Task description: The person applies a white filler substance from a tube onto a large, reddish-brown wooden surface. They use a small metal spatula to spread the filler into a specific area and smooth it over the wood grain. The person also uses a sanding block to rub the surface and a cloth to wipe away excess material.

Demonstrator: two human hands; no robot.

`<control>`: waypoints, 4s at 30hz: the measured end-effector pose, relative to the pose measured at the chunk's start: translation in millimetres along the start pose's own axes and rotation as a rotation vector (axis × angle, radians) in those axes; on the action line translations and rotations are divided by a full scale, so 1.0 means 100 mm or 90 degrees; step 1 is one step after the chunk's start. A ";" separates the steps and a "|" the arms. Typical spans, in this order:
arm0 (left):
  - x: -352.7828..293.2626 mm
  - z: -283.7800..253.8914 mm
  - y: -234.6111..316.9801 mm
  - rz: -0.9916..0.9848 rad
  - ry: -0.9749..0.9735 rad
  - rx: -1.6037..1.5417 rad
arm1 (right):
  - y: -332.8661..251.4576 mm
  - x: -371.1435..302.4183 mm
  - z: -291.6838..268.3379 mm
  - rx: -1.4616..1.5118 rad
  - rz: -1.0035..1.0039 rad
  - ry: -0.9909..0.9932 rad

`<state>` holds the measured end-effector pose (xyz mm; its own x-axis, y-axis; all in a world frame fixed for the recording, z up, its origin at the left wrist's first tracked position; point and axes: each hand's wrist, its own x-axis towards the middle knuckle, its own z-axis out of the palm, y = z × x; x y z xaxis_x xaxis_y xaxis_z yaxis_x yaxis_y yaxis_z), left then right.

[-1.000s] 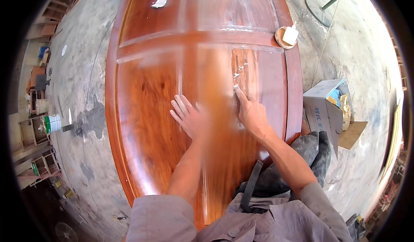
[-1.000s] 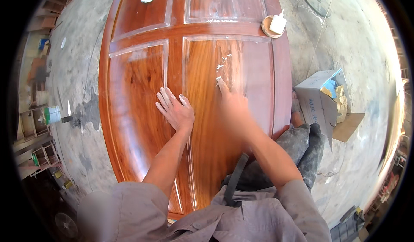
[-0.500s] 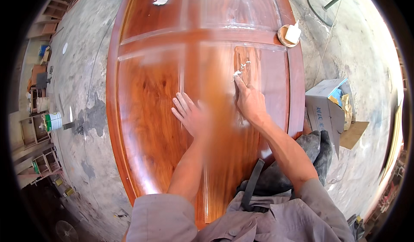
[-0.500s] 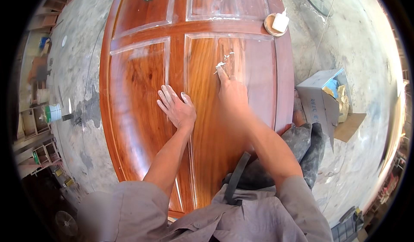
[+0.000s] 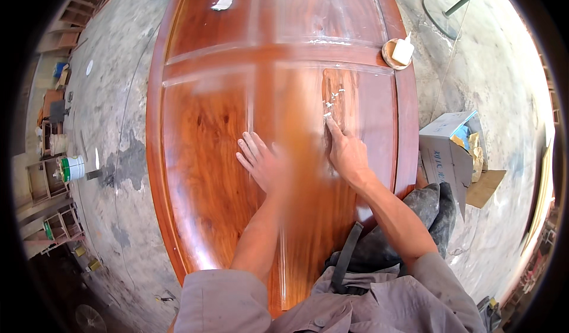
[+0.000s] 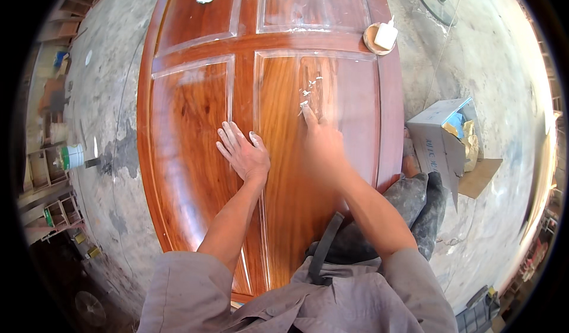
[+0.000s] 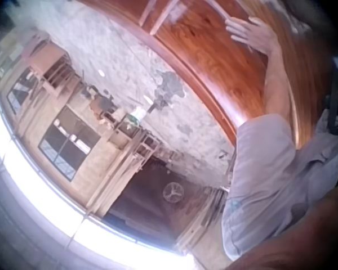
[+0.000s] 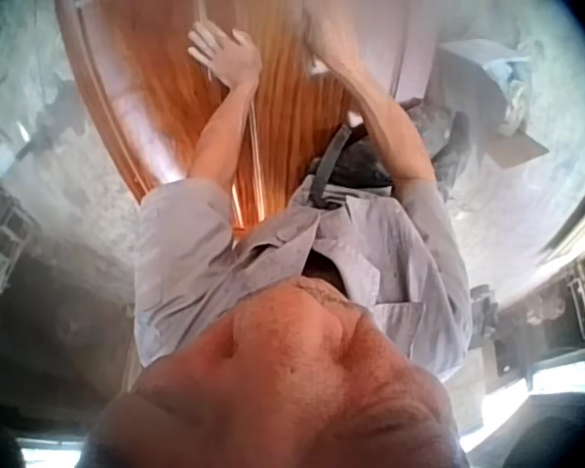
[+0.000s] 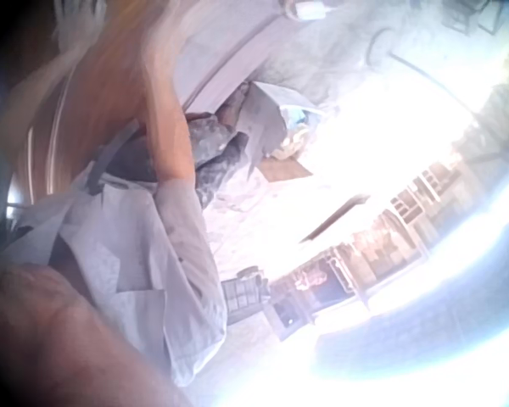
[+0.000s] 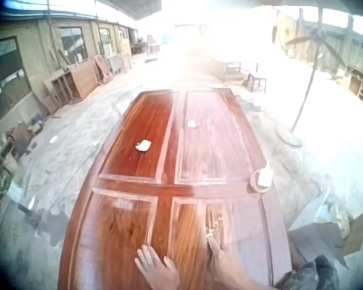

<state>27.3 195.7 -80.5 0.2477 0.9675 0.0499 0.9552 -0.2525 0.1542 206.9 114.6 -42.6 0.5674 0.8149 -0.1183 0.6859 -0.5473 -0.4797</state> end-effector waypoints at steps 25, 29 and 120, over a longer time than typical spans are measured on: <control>-0.02 0.00 0.03 -0.003 -0.006 0.008 | 0.10 0.03 -0.19 -0.031 0.018 -0.047; -0.01 -0.03 0.01 -0.002 -0.019 0.001 | 0.05 -0.16 -0.23 -0.019 0.013 -0.038; 0.01 -0.03 0.07 0.004 -0.016 0.003 | 0.00 0.69 -0.32 -0.031 0.019 -0.022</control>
<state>34.0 195.0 -76.3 0.2579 0.9658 0.0255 0.9542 -0.2588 0.1499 260.8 165.0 -23.0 0.5723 0.8039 -0.1621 0.6912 -0.5792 -0.4321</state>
